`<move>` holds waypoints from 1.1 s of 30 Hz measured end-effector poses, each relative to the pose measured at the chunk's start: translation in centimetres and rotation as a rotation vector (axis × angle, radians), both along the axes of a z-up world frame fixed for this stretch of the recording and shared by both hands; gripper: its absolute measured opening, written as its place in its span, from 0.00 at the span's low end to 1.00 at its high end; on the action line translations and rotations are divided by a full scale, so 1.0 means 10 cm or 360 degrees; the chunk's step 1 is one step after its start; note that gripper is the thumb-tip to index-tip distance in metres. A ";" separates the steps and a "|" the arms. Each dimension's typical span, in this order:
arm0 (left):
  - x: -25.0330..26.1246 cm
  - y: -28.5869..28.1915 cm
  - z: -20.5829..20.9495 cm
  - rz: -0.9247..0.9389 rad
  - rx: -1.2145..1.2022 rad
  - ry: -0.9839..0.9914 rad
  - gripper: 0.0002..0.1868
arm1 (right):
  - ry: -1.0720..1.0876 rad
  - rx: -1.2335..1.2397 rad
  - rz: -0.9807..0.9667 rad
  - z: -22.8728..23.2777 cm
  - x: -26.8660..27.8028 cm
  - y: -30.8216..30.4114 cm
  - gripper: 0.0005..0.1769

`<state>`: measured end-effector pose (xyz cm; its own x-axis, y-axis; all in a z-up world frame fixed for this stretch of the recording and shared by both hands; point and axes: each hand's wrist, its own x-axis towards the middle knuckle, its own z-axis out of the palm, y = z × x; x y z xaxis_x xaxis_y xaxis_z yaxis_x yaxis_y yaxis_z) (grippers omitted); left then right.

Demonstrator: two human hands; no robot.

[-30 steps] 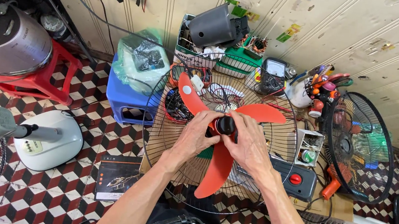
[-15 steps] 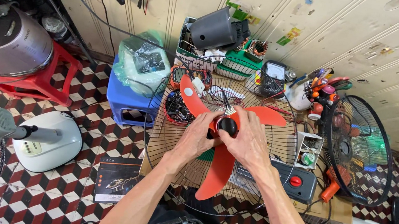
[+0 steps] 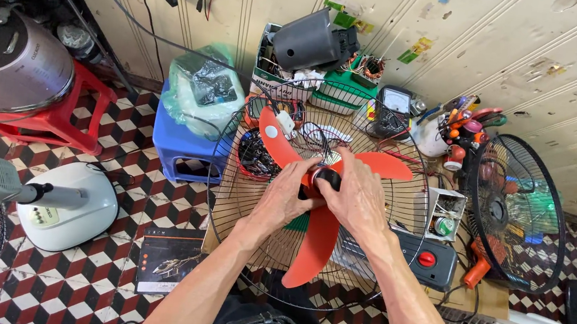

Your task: The person is assembling components of electric fans and organizing related electrical parts at a workbench.

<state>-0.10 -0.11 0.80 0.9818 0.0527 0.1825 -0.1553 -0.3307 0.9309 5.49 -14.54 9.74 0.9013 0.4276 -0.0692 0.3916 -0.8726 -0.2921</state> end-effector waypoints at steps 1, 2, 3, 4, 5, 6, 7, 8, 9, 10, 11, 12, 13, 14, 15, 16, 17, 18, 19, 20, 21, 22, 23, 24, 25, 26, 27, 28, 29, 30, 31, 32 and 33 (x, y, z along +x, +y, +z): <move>0.02 -0.02 -0.07 -0.0005 0.0000 -0.0002 0.43 | -0.0002 0.0000 -0.0005 -0.03 0.01 -0.08 0.39; 0.02 -0.02 -0.13 0.0004 0.0038 -0.0036 0.44 | -0.0074 0.0201 0.0284 -0.07 0.01 -0.14 0.40; 0.03 -0.02 -0.20 0.0014 0.0077 -0.0071 0.44 | -0.0144 0.0402 0.0573 -0.11 0.02 -0.20 0.42; 0.03 -0.02 -0.20 0.0016 0.0076 -0.0073 0.44 | -0.0146 0.0402 0.0575 -0.10 0.02 -0.18 0.42; 0.03 -0.02 -0.19 0.0007 0.0077 -0.0096 0.44 | -0.0212 0.0348 0.0487 -0.10 0.02 -0.17 0.40; 0.02 -0.02 -0.19 -0.0004 0.0078 -0.0119 0.45 | -0.0278 0.0295 0.0397 -0.09 0.01 -0.16 0.39; 0.01 -0.02 -0.14 -0.0005 0.0078 -0.0120 0.45 | -0.0279 0.0296 0.0396 -0.04 -0.02 -0.10 0.39; 0.00 -0.01 -0.10 -0.0002 0.0047 -0.0091 0.45 | -0.0232 0.0172 0.0173 0.01 -0.05 -0.03 0.40; -0.01 -0.01 -0.05 0.0000 0.0016 -0.0063 0.45 | -0.0185 0.0048 -0.0049 0.06 -0.08 0.03 0.40; -0.01 -0.01 -0.09 -0.0008 0.0016 -0.0065 0.45 | -0.0187 0.0048 -0.0057 -0.01 -0.05 -0.03 0.40; 0.00 -0.01 -0.13 0.0001 0.0029 -0.0083 0.46 | -0.0140 0.0110 0.0174 -0.09 -0.03 -0.10 0.38; 0.00 -0.01 -0.16 0.0019 0.0042 -0.0099 0.48 | -0.0091 0.0172 0.0414 -0.16 0.01 -0.16 0.37; 0.00 -0.02 -0.13 0.0020 0.0043 -0.0098 0.48 | -0.0090 0.0173 0.0415 -0.10 -0.01 -0.17 0.37; 0.01 -0.02 -0.10 0.0008 0.0015 -0.0060 0.49 | 0.0032 0.0506 0.0618 -0.03 -0.04 -0.18 0.36; 0.01 -0.02 -0.07 -0.0004 -0.0012 -0.0023 0.50 | 0.0156 0.0840 0.0818 0.03 -0.07 -0.19 0.36; 0.00 -0.02 -0.04 -0.0001 -0.0010 -0.0024 0.50 | 0.0155 0.0842 0.0821 -0.05 -0.05 -0.20 0.36; 0.00 -0.02 -0.02 -0.0007 -0.0024 -0.0028 0.51 | -0.0135 0.0595 0.0483 -0.12 -0.04 -0.20 0.32; -0.01 -0.01 0.00 -0.0015 -0.0036 -0.0028 0.52 | -0.0417 0.0346 0.0140 -0.21 -0.03 -0.20 0.30; -0.01 0.00 -0.05 -0.0015 -0.0031 -0.0026 0.52 | -0.0415 0.0351 0.0140 -0.12 -0.06 -0.10 0.30; 0.00 0.00 -0.09 -0.0021 -0.0024 -0.0064 0.53 | -0.0188 0.0076 -0.0057 -0.03 -0.09 -0.01 0.27; 0.01 0.00 -0.14 -0.0028 -0.0017 -0.0102 0.53 | 0.0040 -0.0197 -0.0252 0.06 -0.11 0.08 0.24; 0.02 -0.01 -0.13 -0.0035 -0.0018 -0.0103 0.53 | 0.0040 -0.0198 -0.0260 -0.07 -0.06 -0.05 0.24; 0.03 -0.01 -0.13 -0.0038 -0.0016 -0.0109 0.54 | -0.0048 0.0013 0.0111 -0.19 -0.01 -0.17 0.23; 0.01 0.01 -0.13 -0.0034 -0.0012 -0.0108 0.55 | -0.0132 0.0227 0.0487 -0.33 0.03 -0.28 0.24; 0.00 0.00 -0.13 -0.0035 -0.0011 -0.0102 0.55 | -0.0126 0.0229 0.0486 -0.30 0.02 -0.29 0.24; 0.00 0.00 -0.13 -0.0025 -0.0021 -0.0113 0.54 | -0.0182 0.0401 0.0751 -0.26 0.02 -0.29 0.27; 0.00 -0.01 -0.12 -0.0014 -0.0032 -0.0124 0.54 | -0.0237 0.0573 0.1018 -0.22 0.02 -0.30 0.30; 0.01 -0.01 -0.13 -0.0013 -0.0030 -0.0124 0.54 | -0.0237 0.0575 0.1019 -0.18 -0.01 -0.24 0.30; 0.02 -0.02 -0.15 -0.0011 -0.0019 -0.0132 0.53 | -0.0308 0.0457 0.0619 -0.14 -0.05 -0.18 0.28; 0.03 -0.02 -0.17 -0.0014 -0.0004 -0.0138 0.53 | -0.0371 0.0340 0.0216 -0.10 -0.10 -0.12 0.27; 0.02 -0.01 -0.14 -0.0017 0.0001 -0.0135 0.53 | -0.0369 0.0345 0.0212 -0.10 -0.11 -0.08 0.27; 0.01 0.00 -0.12 -0.0018 0.0002 -0.0092 0.54 | -0.0146 0.0110 0.0015 -0.09 -0.12 -0.04 0.26; 0.01 0.00 -0.09 -0.0019 0.0003 -0.0049 0.55 | 0.0080 -0.0123 -0.0180 -0.08 -0.14 0.00 0.25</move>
